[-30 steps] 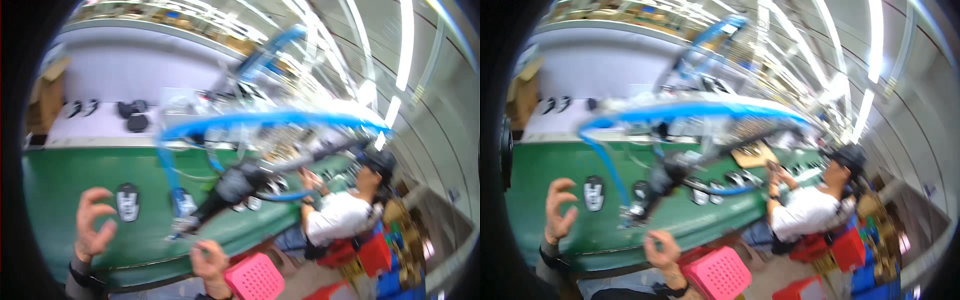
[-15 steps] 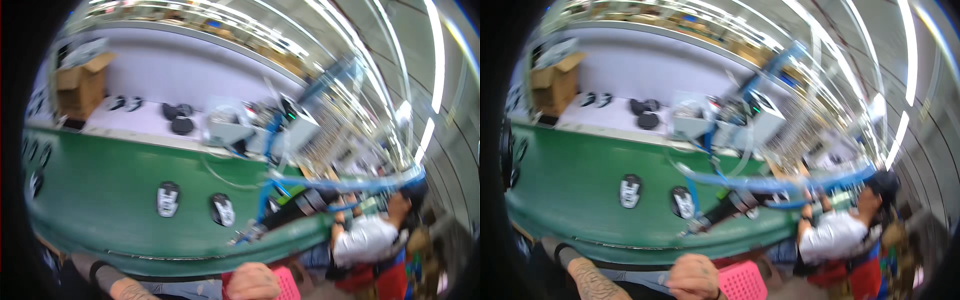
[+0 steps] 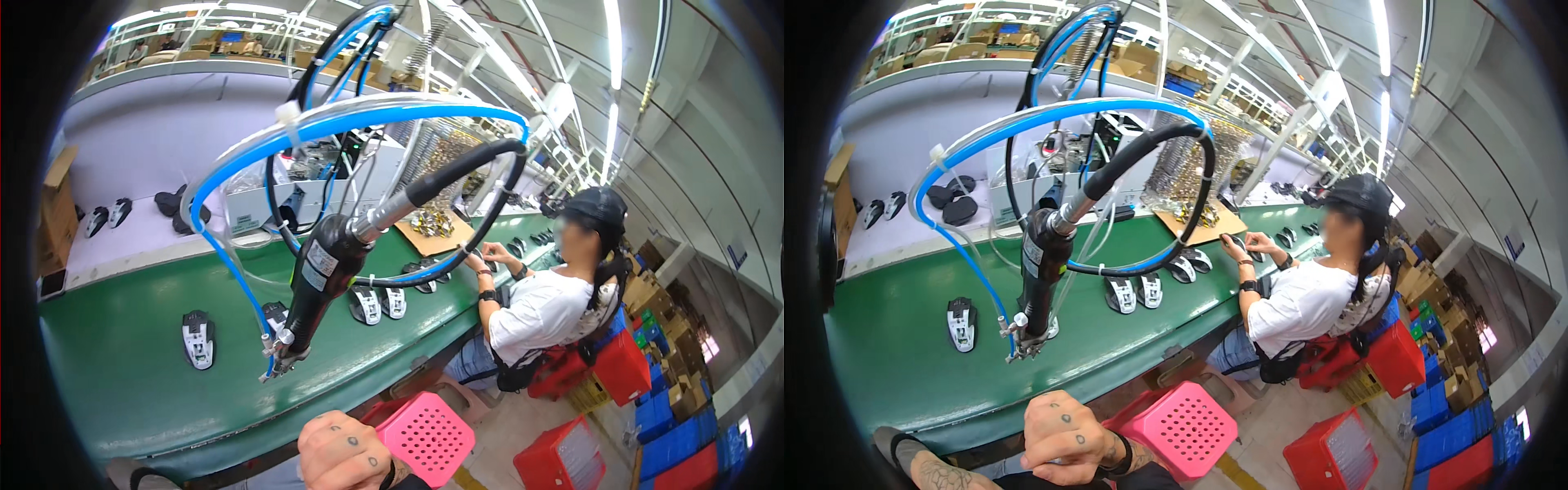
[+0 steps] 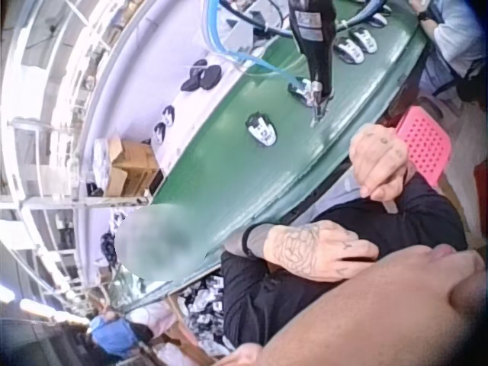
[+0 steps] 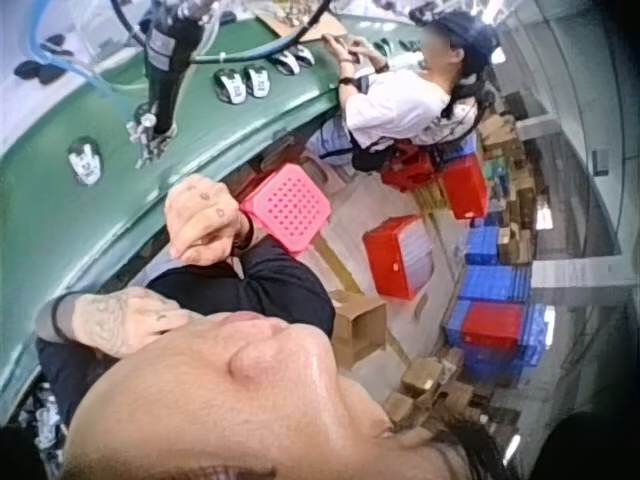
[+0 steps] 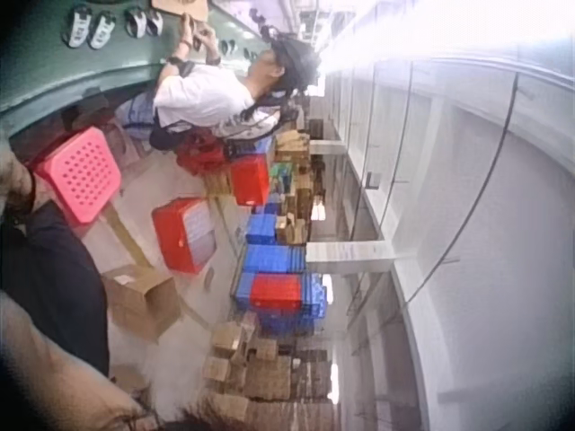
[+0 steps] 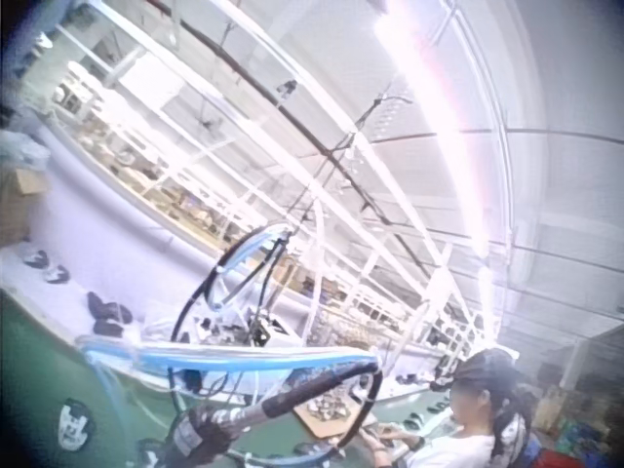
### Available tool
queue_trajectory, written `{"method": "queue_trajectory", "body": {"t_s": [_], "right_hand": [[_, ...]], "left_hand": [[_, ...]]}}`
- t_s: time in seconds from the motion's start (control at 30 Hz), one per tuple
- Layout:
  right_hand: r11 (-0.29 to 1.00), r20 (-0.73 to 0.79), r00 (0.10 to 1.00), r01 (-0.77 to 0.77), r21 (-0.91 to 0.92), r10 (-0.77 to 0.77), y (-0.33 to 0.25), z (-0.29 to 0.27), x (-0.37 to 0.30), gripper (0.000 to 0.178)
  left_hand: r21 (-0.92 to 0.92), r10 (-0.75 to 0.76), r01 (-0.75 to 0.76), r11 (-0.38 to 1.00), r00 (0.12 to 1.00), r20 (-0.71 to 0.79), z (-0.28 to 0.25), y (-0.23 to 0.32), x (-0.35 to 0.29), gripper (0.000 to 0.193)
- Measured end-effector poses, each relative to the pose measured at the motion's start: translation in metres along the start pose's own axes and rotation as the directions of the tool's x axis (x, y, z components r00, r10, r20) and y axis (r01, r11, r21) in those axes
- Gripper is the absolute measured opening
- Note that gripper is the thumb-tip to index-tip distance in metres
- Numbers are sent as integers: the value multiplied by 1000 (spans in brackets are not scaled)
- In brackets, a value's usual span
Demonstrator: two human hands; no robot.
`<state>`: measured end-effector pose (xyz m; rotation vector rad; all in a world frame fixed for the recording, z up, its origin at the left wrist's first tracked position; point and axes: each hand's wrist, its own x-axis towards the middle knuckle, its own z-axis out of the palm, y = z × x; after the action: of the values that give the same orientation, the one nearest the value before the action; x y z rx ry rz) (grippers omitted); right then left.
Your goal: The recorder is using a pneumatic screwdriver to secure components of computer mice on an assembly line.
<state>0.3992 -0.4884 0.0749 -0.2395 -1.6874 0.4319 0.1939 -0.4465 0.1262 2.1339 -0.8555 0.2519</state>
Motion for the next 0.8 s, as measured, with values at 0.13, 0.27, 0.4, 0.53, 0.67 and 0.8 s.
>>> {"method": "queue_trajectory", "body": {"t_s": [0.13,0.27,0.4,0.53,0.67,0.8], "right_hand": [[1000,-115,993,9,11,-7,0,15,10,10],[24,-39,902,54,998,-429,16,28,53,27],[765,86,879,356,536,-470,1,12,62,34],[681,86,850,351,642,-519,12,28,63,32],[673,101,843,343,655,-528,20,32,67,30],[654,103,831,347,673,-547,27,38,70,28]], "left_hand": [[134,59,-28,991,970,-237,18,12,-1,26],[105,164,-134,985,918,-361,43,-2,12,27],[272,5,151,950,867,-498,39,-12,13,26],[451,-27,284,846,868,-497,52,-12,14,25],[568,-36,314,761,894,-446,42,-20,6,24],[531,-62,363,766,864,-500,32,-19,-1,22]]}}
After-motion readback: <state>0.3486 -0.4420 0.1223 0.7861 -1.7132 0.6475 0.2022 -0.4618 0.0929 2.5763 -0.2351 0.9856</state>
